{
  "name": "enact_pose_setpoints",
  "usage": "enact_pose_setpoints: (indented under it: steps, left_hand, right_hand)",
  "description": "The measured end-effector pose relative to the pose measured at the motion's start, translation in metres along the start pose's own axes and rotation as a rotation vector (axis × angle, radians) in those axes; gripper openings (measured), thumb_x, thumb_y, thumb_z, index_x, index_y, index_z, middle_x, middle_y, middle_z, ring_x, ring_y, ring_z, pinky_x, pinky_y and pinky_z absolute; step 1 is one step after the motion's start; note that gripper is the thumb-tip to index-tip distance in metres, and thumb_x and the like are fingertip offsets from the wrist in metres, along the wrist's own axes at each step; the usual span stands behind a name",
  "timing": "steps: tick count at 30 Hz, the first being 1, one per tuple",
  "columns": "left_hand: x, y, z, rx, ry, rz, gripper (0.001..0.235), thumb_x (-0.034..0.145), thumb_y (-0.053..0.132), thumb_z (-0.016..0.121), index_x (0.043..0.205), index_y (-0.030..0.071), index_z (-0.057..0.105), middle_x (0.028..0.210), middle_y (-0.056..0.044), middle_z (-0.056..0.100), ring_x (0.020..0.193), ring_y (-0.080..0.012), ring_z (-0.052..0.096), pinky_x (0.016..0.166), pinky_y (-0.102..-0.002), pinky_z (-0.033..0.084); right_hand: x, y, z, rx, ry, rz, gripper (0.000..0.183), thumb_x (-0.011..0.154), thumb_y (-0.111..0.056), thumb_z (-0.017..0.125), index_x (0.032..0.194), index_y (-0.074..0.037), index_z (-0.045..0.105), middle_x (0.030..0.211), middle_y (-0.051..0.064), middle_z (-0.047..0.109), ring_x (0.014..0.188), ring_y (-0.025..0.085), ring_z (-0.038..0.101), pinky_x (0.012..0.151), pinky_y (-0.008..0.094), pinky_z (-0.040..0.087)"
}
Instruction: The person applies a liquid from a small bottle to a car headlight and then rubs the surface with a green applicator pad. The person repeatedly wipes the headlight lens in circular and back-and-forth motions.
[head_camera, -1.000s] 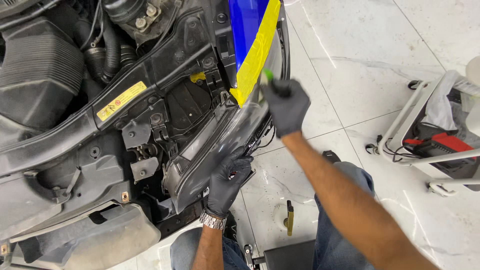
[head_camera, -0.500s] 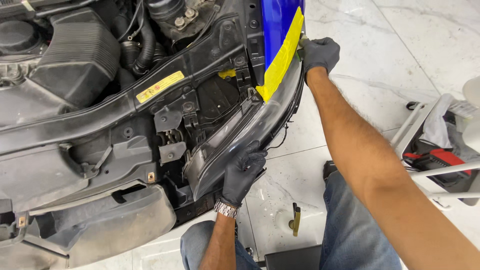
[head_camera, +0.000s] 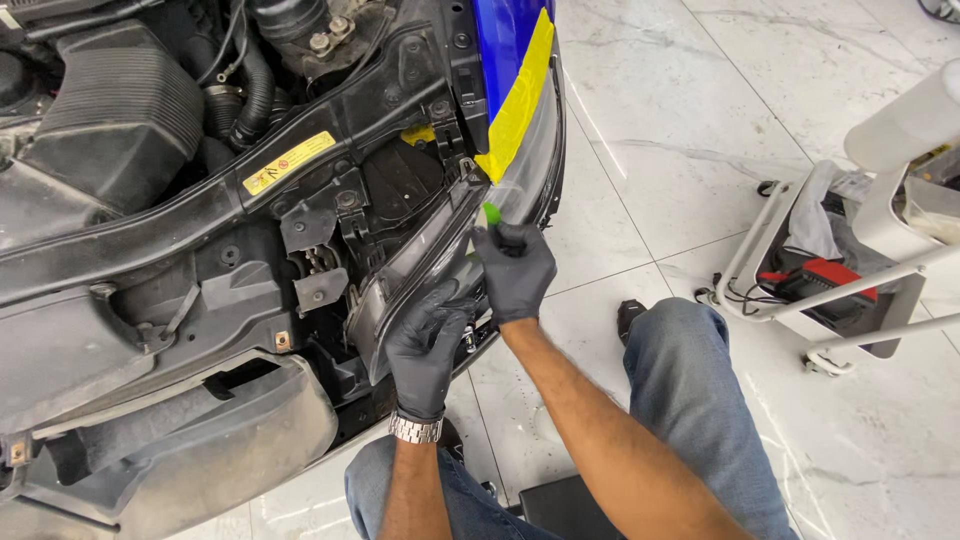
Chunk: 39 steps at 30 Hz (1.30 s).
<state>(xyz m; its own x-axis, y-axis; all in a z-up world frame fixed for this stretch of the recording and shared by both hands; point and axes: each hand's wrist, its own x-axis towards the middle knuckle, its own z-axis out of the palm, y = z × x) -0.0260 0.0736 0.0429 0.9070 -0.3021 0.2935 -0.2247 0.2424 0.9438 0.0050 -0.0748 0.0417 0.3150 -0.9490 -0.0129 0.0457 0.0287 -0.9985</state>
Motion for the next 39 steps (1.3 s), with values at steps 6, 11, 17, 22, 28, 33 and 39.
enact_pose_setpoints:
  steps: [6,11,17,22,28,33,39]
  left_hand:
    - [-0.011,-0.017,-0.023,-0.067,0.04,-0.042,0.043,0.094,-0.005,0.081,0.136,0.002,0.078,0.124,-0.019,0.085,0.114,-0.0267,0.081,0.106,-0.046,0.064]
    - [-0.008,0.001,-0.031,-0.09,0.049,-0.059,0.043,0.094,-0.004,0.081,0.136,0.003,0.078,0.12,-0.019,0.086,0.112,-0.027,0.082,0.104,-0.043,0.065]
    - [-0.006,-0.002,-0.028,-0.063,0.029,-0.085,0.043,0.095,-0.001,0.081,0.138,0.003,0.078,0.12,-0.016,0.086,0.112,-0.021,0.081,0.105,-0.04,0.065]
    - [-0.001,-0.001,-0.023,-0.029,0.016,-0.107,0.046,0.094,-0.004,0.081,0.139,0.0,0.077,0.116,-0.018,0.085,0.109,-0.0227,0.081,0.104,-0.042,0.065]
    - [-0.002,-0.003,-0.011,0.036,-0.006,-0.093,0.042,0.09,-0.005,0.083,0.132,-0.003,0.079,0.114,-0.023,0.086,0.11,-0.0276,0.081,0.104,-0.047,0.064]
    - [-0.001,-0.008,-0.007,0.109,0.047,-0.13,0.031,0.09,-0.004,0.085,0.12,0.001,0.083,0.105,-0.019,0.088,0.103,-0.0214,0.081,0.1,-0.046,0.065]
    - [0.002,-0.012,0.007,0.064,-0.038,-0.1,0.037,0.092,-0.006,0.079,0.129,-0.004,0.079,0.107,-0.025,0.087,0.102,-0.0297,0.085,0.096,-0.045,0.065]
  right_hand:
    - [0.082,0.027,0.005,-0.052,0.192,-0.117,0.025,0.079,-0.016,0.102,0.092,-0.011,0.081,0.088,0.015,0.084,0.09,0.019,0.08,0.084,0.039,0.061]
    - [0.083,0.04,-0.006,0.055,0.1,-0.225,0.031,0.076,-0.013,0.107,0.097,-0.012,0.084,0.085,0.009,0.083,0.079,0.012,0.078,0.078,0.029,0.062]
    - [0.13,0.092,-0.005,0.123,0.126,-0.188,0.026,0.083,-0.009,0.103,0.1,-0.006,0.082,0.091,0.011,0.084,0.085,0.012,0.077,0.082,0.032,0.063]
    - [0.055,0.058,-0.022,0.111,-0.017,-0.177,0.032,0.083,-0.007,0.105,0.104,-0.007,0.08,0.099,0.01,0.084,0.089,0.007,0.072,0.085,0.031,0.061]
    - [0.113,0.131,-0.021,-0.059,0.133,-0.149,0.026,0.084,-0.021,0.105,0.099,-0.019,0.084,0.087,0.003,0.082,0.066,0.009,0.073,0.061,0.022,0.055]
    - [0.053,0.105,-0.026,0.076,0.015,-0.123,0.031,0.081,-0.014,0.107,0.097,-0.011,0.08,0.085,0.009,0.082,0.076,0.008,0.075,0.069,0.022,0.056]
    - [0.071,0.076,-0.023,0.127,0.053,-0.126,0.025,0.087,-0.009,0.1,0.098,-0.009,0.077,0.086,0.01,0.08,0.076,0.009,0.071,0.071,0.027,0.056]
